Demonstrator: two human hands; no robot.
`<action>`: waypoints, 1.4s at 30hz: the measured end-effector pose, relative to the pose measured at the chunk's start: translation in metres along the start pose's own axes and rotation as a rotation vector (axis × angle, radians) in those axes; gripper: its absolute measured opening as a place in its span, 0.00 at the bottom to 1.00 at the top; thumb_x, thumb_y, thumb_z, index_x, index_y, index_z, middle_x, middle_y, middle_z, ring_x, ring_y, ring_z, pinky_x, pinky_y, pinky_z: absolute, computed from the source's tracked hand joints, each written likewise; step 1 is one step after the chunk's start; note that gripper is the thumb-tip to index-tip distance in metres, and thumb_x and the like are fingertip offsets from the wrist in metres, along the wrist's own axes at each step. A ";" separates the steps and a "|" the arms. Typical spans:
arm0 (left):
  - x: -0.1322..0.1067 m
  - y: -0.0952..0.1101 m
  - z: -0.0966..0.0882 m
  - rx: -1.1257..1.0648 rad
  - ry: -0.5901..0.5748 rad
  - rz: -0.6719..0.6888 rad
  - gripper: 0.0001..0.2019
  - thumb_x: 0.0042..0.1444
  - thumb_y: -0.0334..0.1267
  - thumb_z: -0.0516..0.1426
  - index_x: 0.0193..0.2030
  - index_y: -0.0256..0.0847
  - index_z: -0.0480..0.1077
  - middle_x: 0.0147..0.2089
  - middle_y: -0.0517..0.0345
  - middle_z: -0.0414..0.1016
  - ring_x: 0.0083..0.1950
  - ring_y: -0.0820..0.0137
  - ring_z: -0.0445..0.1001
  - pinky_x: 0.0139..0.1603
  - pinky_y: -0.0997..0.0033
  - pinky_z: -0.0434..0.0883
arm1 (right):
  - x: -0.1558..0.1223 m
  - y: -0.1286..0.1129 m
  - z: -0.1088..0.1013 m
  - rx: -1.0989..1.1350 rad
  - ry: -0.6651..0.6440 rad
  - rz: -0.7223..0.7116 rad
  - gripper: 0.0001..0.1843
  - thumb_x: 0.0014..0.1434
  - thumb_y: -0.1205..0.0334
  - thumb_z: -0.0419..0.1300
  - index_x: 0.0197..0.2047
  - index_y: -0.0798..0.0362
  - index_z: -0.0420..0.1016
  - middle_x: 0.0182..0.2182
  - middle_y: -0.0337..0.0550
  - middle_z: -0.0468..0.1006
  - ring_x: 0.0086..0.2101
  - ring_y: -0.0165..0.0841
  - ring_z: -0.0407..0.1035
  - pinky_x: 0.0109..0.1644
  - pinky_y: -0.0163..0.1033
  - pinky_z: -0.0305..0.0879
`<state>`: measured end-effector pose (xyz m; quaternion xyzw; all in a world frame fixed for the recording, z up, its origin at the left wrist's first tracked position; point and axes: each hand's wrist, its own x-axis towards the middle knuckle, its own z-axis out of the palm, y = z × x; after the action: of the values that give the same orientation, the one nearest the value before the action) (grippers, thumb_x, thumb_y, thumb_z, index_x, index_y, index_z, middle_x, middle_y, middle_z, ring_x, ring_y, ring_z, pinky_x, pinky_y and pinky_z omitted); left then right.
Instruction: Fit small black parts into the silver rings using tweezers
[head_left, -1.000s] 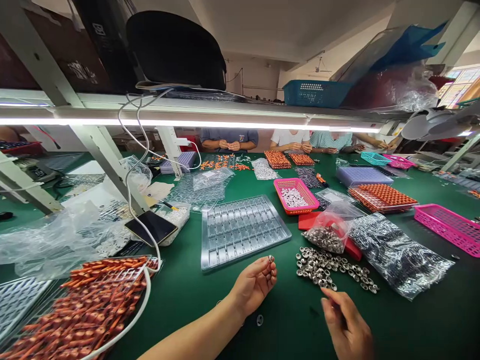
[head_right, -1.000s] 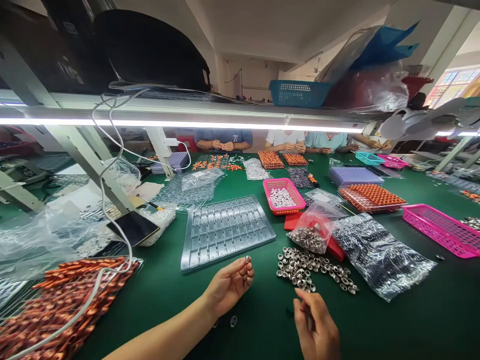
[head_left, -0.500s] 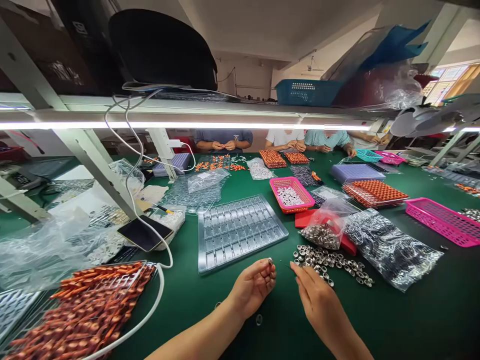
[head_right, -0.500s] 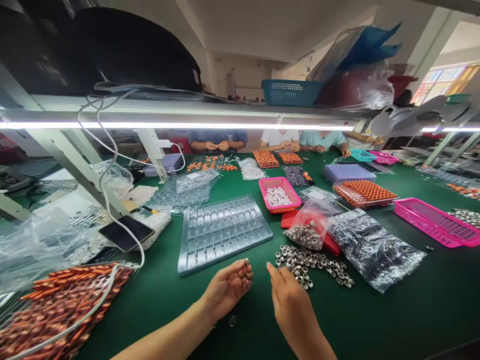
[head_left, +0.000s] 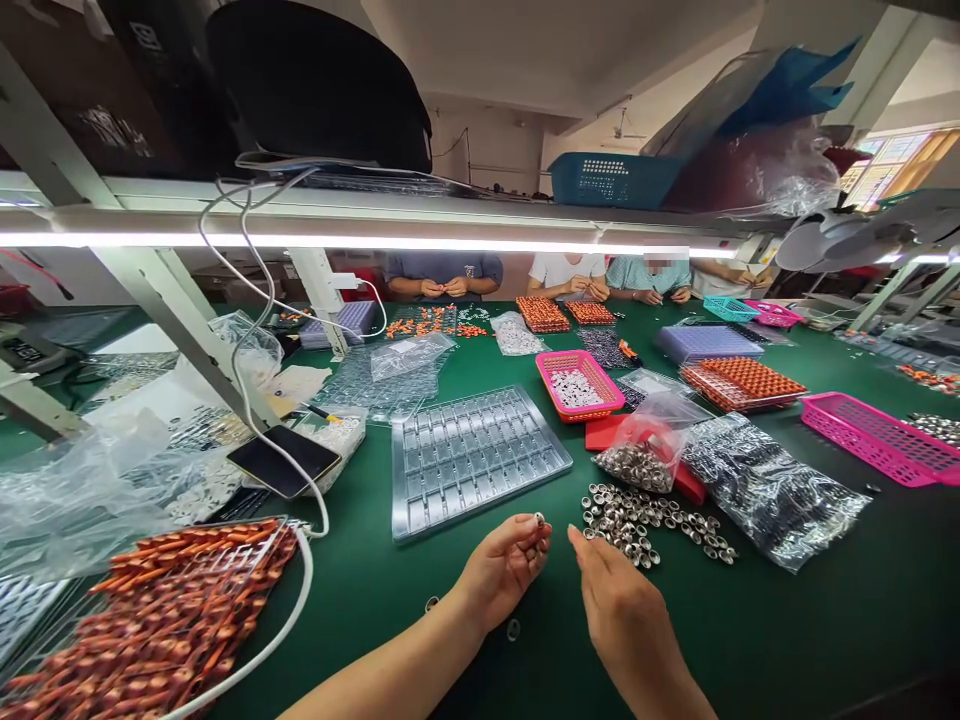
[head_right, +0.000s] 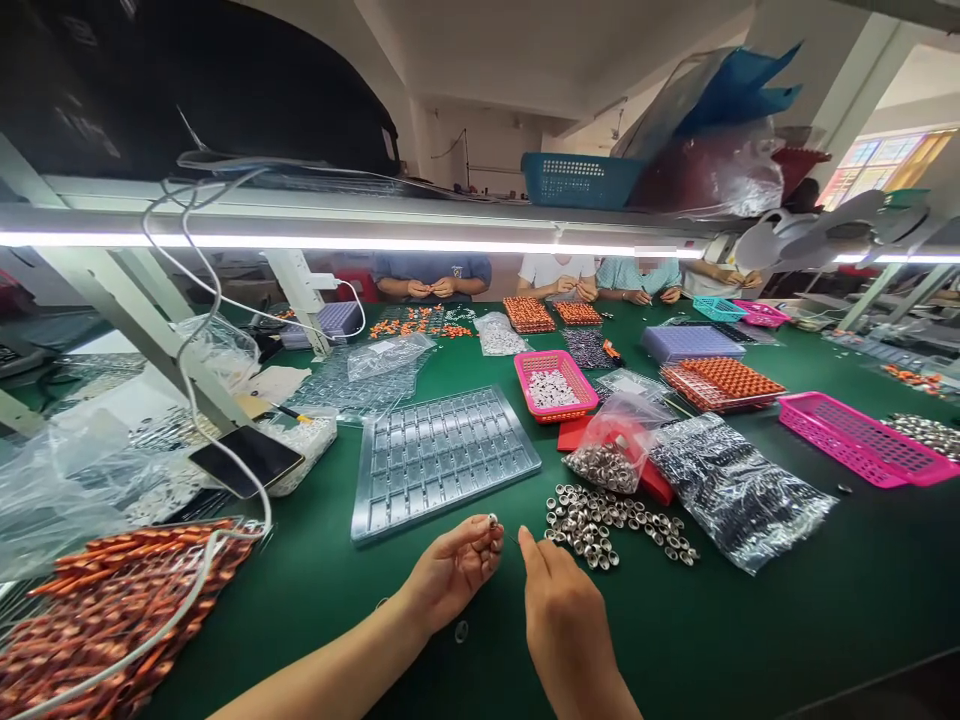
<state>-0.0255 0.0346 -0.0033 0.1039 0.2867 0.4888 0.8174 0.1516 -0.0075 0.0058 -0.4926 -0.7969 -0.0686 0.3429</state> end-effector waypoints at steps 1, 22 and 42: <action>0.000 0.000 0.000 0.006 -0.001 0.006 0.05 0.51 0.27 0.66 0.35 0.33 0.75 0.35 0.52 0.79 0.34 0.73 0.77 0.37 0.78 0.74 | 0.001 0.001 0.001 -0.024 -0.001 -0.007 0.22 0.70 0.69 0.45 0.60 0.54 0.72 0.40 0.51 0.83 0.38 0.38 0.80 0.38 0.38 0.79; -0.027 -0.013 0.020 0.520 -0.038 0.226 0.16 0.43 0.36 0.74 0.40 0.34 0.81 0.33 0.51 0.80 0.36 0.68 0.76 0.38 0.74 0.71 | -0.069 0.038 -0.011 0.082 0.262 0.275 0.17 0.71 0.60 0.51 0.60 0.53 0.69 0.41 0.50 0.81 0.36 0.34 0.78 0.39 0.37 0.77; -0.028 -0.014 0.021 0.510 -0.087 0.173 0.16 0.48 0.40 0.72 0.41 0.33 0.81 0.40 0.44 0.83 0.36 0.68 0.75 0.41 0.71 0.72 | -0.066 0.032 -0.015 0.097 0.240 0.276 0.16 0.70 0.62 0.53 0.58 0.52 0.71 0.39 0.47 0.81 0.35 0.34 0.78 0.39 0.36 0.76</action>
<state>-0.0132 0.0061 0.0174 0.3512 0.3551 0.4641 0.7315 0.2036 -0.0467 -0.0305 -0.5683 -0.6775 -0.0406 0.4651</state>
